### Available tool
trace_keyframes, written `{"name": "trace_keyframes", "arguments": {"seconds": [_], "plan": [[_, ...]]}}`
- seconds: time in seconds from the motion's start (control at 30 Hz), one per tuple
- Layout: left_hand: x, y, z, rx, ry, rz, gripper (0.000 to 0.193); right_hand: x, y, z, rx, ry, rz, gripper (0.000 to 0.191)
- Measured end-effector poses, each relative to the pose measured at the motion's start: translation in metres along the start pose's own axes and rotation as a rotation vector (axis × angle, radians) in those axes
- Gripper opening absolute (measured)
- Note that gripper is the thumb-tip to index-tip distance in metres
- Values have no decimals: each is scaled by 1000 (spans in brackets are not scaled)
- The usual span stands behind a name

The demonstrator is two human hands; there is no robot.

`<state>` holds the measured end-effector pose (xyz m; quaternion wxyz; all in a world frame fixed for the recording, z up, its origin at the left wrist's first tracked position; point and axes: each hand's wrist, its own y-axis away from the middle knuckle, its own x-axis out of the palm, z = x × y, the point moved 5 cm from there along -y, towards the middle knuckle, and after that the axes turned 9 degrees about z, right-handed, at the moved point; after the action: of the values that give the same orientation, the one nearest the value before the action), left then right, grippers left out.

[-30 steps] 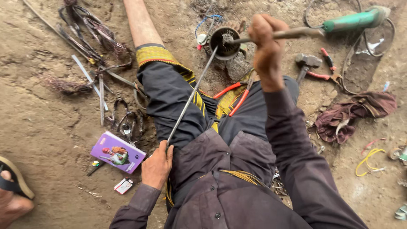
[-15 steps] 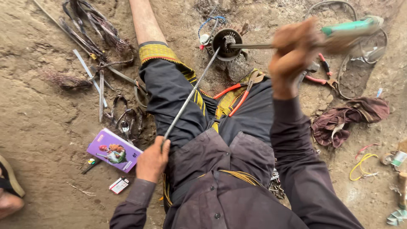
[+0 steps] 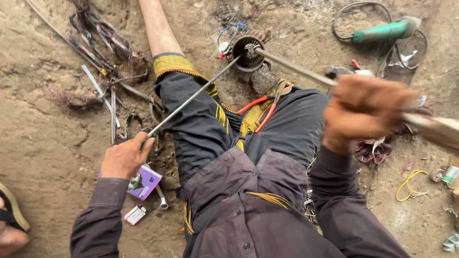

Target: The person sits on the ground and uses a hammer and metal rod to tap inside a cylindrical motor stator. They then use pliers to pull out internal components and a screwdriver to adjust parts. The person works on the motor stator throughout the clip.

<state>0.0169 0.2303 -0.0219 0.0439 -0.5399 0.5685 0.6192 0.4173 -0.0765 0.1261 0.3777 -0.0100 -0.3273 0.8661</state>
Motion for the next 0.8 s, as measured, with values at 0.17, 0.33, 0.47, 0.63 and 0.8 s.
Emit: {"name": "trace_keyframes", "arguments": {"seconds": [0.17,0.33,0.47,0.63,0.8], "plan": [[-7,-10,8,2,-62,29,37,20,34,-120,90,-16,-23,46],[-3,-18,16,20,-28,11,37,-6,59,-141,114,2,-20,49],[3,-17,18,5,13,5,37,-9,41,-137,279,75,-140,35],[3,-11,10,20,23,-8,37,33,-4,-121,532,377,105,27],[6,-5,8,9,37,-16,35,85,-4,-67,423,493,661,19]]}}
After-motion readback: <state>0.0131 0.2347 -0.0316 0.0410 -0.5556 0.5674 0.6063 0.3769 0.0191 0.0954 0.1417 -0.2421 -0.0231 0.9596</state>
